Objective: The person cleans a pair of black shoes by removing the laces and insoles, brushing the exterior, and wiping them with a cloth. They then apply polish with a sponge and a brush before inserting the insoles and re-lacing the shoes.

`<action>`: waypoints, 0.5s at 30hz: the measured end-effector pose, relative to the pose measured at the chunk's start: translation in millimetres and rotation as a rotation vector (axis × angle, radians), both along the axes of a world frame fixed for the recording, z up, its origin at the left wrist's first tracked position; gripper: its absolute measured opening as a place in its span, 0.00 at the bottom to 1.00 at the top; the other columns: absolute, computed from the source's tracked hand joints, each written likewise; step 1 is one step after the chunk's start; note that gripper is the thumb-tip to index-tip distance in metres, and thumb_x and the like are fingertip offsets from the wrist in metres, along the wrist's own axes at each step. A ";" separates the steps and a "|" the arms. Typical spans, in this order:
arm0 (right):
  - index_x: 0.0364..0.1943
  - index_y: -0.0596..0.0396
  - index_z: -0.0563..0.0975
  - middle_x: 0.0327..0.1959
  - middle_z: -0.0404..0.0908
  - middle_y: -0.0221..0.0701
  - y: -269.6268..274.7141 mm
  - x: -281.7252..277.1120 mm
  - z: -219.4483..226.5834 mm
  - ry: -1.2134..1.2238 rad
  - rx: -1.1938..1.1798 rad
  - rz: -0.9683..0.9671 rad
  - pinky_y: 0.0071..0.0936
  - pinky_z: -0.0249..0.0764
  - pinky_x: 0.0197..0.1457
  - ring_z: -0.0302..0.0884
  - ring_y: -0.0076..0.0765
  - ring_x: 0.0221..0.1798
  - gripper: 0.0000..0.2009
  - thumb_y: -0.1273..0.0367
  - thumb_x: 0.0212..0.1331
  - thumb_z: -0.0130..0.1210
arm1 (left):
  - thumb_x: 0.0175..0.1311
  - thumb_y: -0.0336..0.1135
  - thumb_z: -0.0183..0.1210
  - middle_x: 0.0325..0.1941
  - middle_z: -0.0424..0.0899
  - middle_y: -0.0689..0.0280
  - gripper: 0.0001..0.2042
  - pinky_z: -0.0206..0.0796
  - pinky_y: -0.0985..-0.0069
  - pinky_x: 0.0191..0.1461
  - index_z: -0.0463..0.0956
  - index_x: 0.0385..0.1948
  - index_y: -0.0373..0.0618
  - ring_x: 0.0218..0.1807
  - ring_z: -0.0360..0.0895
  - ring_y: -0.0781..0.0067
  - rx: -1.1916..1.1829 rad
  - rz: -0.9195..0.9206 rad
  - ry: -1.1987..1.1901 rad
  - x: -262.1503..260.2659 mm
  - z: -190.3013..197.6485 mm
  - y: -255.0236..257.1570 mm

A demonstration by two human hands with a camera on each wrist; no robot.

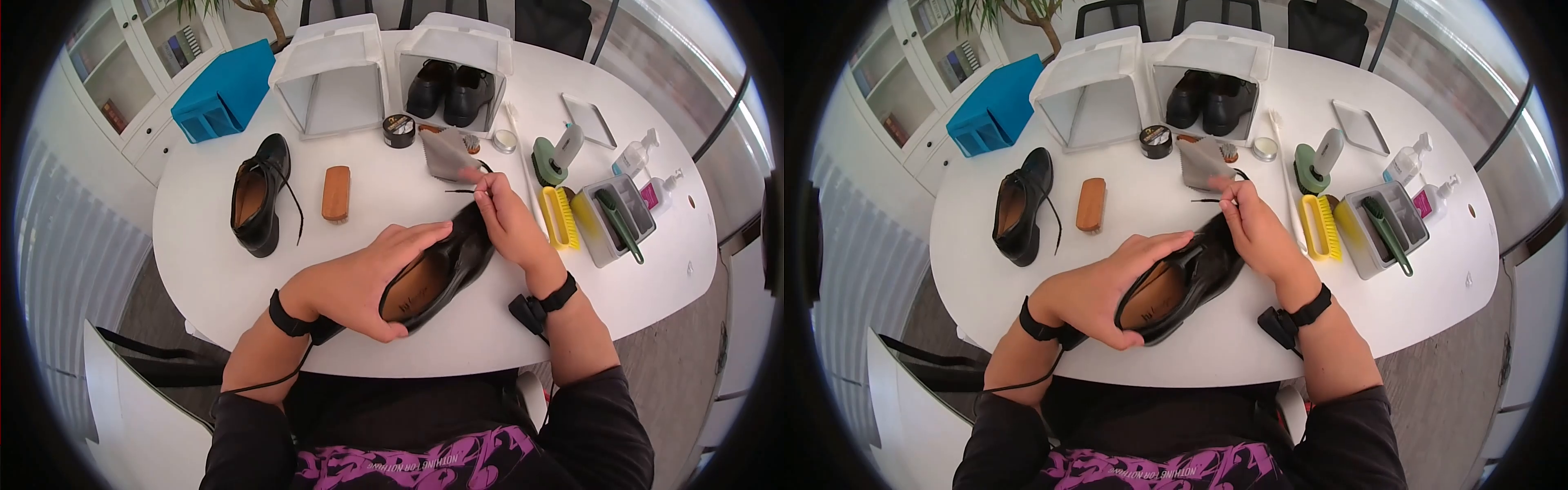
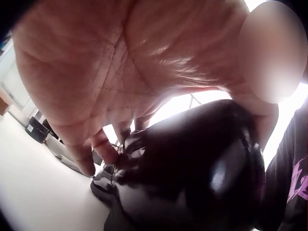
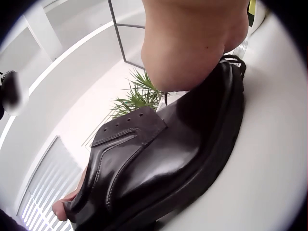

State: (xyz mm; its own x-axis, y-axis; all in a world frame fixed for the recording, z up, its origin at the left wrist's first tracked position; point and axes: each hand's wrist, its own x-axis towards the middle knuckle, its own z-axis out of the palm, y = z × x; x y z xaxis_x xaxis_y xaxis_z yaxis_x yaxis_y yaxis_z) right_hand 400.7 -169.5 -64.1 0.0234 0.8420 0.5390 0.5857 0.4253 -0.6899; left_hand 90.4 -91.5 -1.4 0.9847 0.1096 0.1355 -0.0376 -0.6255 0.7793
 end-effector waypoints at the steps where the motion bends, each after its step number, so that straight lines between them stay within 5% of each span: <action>1: 0.55 0.58 0.69 0.67 0.88 0.51 -3.2 1.2 4.4 -0.044 -0.131 -0.050 0.42 0.82 0.65 0.89 0.51 0.63 0.04 0.71 0.91 0.47 | 0.47 0.33 0.75 0.92 0.62 0.47 0.62 0.53 0.59 0.93 0.52 0.92 0.38 0.88 0.64 0.46 -0.015 0.019 -0.016 -1.9 4.0 0.3; 3: 0.54 0.57 0.70 0.58 0.92 0.49 -10.3 2.2 15.8 -0.091 -0.260 -0.095 0.42 0.83 0.61 0.92 0.52 0.58 0.05 0.70 0.91 0.48 | 0.50 0.30 0.73 0.90 0.66 0.49 0.58 0.56 0.59 0.92 0.56 0.91 0.39 0.87 0.67 0.47 0.000 0.094 -0.045 -16.3 -5.8 18.5; 5: 0.53 0.57 0.71 0.38 0.93 0.42 -19.8 1.8 28.1 -0.075 -0.348 -0.207 0.43 0.85 0.51 0.92 0.52 0.40 0.07 0.68 0.91 0.49 | 0.54 0.24 0.71 0.86 0.74 0.51 0.49 0.61 0.60 0.90 0.66 0.86 0.41 0.85 0.72 0.49 0.108 0.335 -0.135 -23.1 -6.7 27.7; 6: 0.53 0.56 0.71 0.29 0.90 0.33 -22.5 2.9 32.1 0.041 -0.397 -0.175 0.37 0.84 0.41 0.88 0.40 0.28 0.07 0.67 0.90 0.50 | 0.56 0.21 0.71 0.83 0.77 0.53 0.44 0.63 0.60 0.88 0.71 0.83 0.43 0.84 0.75 0.50 0.202 0.502 -0.198 -23.9 -4.1 30.6; 7: 0.53 0.55 0.72 0.30 0.91 0.32 -27.9 2.9 41.3 0.144 -0.515 -0.112 0.32 0.82 0.39 0.87 0.33 0.29 0.06 0.67 0.90 0.51 | 0.60 0.20 0.72 0.76 0.82 0.57 0.34 0.69 0.62 0.83 0.79 0.73 0.44 0.75 0.80 0.53 0.253 0.665 -0.272 -19.3 -5.2 34.4; 8: 0.53 0.55 0.72 0.30 0.91 0.31 -33.4 2.6 47.1 0.247 -0.639 -0.047 0.27 0.80 0.36 0.86 0.26 0.29 0.06 0.67 0.90 0.51 | 0.60 0.20 0.72 0.76 0.82 0.57 0.34 0.69 0.62 0.83 0.79 0.73 0.44 0.75 0.80 0.53 0.252 0.676 -0.276 -16.7 -10.8 34.9; 10: 0.53 0.54 0.73 0.36 0.92 0.30 -32.1 2.7 41.8 0.285 -0.641 0.011 0.21 0.77 0.34 0.83 0.18 0.29 0.05 0.68 0.90 0.51 | 0.63 0.21 0.75 0.64 0.84 0.62 0.25 0.76 0.70 0.67 0.83 0.63 0.43 0.61 0.84 0.66 0.203 0.884 -0.338 -10.5 -24.6 36.5; 11: 0.54 0.54 0.73 0.39 0.92 0.31 -28.9 1.9 34.6 0.327 -0.547 0.029 0.21 0.77 0.34 0.81 0.19 0.29 0.03 0.70 0.90 0.51 | 0.66 0.22 0.76 0.49 0.83 0.68 0.18 0.74 0.79 0.48 0.83 0.55 0.44 0.45 0.80 0.81 0.147 0.918 -0.374 -6.2 -30.0 34.8; 15: 0.56 0.56 0.76 0.49 0.92 0.31 -20.5 6.6 12.3 0.430 -0.394 0.103 0.20 0.76 0.37 0.78 0.16 0.33 0.04 0.77 0.86 0.54 | 0.66 0.27 0.81 0.35 0.80 0.73 0.14 0.68 0.84 0.33 0.80 0.42 0.46 0.30 0.75 0.87 -0.034 0.606 -0.300 -7.5 -29.9 28.6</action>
